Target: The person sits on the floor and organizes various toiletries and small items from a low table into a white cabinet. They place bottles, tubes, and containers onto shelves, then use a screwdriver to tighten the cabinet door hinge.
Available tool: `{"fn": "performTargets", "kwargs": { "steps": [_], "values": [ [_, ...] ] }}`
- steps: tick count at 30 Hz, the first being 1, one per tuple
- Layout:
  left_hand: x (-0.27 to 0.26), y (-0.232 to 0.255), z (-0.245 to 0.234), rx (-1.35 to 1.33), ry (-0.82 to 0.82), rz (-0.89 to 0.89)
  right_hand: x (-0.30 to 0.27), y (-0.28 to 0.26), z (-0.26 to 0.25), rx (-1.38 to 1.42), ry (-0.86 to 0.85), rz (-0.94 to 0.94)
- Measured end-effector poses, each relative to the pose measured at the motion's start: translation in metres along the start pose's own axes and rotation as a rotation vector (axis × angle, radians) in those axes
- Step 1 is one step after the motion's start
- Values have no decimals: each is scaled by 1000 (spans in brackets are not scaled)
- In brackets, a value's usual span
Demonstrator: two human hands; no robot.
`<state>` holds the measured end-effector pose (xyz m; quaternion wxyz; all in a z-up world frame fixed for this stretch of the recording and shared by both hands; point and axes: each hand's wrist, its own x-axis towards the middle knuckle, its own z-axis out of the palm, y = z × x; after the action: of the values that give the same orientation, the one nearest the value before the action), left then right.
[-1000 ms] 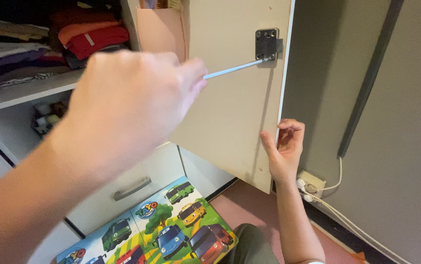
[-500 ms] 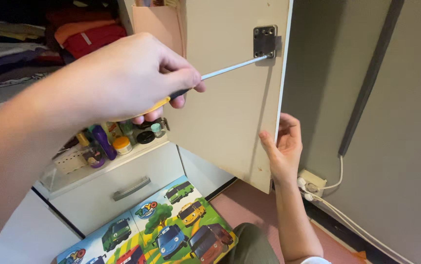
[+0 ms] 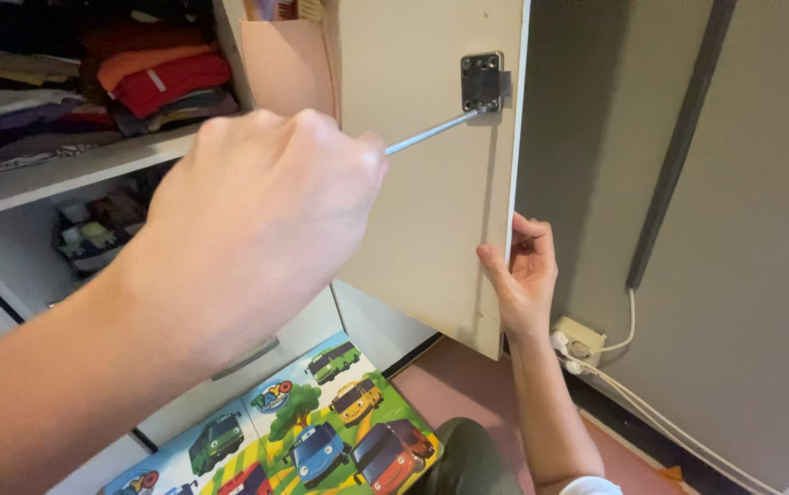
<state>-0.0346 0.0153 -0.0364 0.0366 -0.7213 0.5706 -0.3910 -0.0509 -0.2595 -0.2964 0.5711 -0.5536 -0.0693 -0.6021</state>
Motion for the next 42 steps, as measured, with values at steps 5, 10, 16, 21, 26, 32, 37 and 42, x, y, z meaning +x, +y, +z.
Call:
{"fn": "performTargets", "kwargs": {
  "steps": [5,10,16,21,26,32,37,42],
  "values": [
    [3,27,4,482,172,92,-2,-1,1,12,17,26],
    [3,22,2,495,244,132,0,-3,2,18,4,12],
    [2,19,15,703,311,196,1,-4,0,14,14,32],
    [4,23,17,967,394,246,4,-5,-2,71,2,36],
    [4,22,11,872,340,286,4,-4,-3,49,4,57],
    [9,17,-1,448,125,24,4,-3,-2,50,-4,12],
    [1,1,5,206,50,160,0,7,-11,-21,-18,-14],
    [3,-16,16,-228,-100,-67,0,11,-11,22,-21,-9]
  ]
}}
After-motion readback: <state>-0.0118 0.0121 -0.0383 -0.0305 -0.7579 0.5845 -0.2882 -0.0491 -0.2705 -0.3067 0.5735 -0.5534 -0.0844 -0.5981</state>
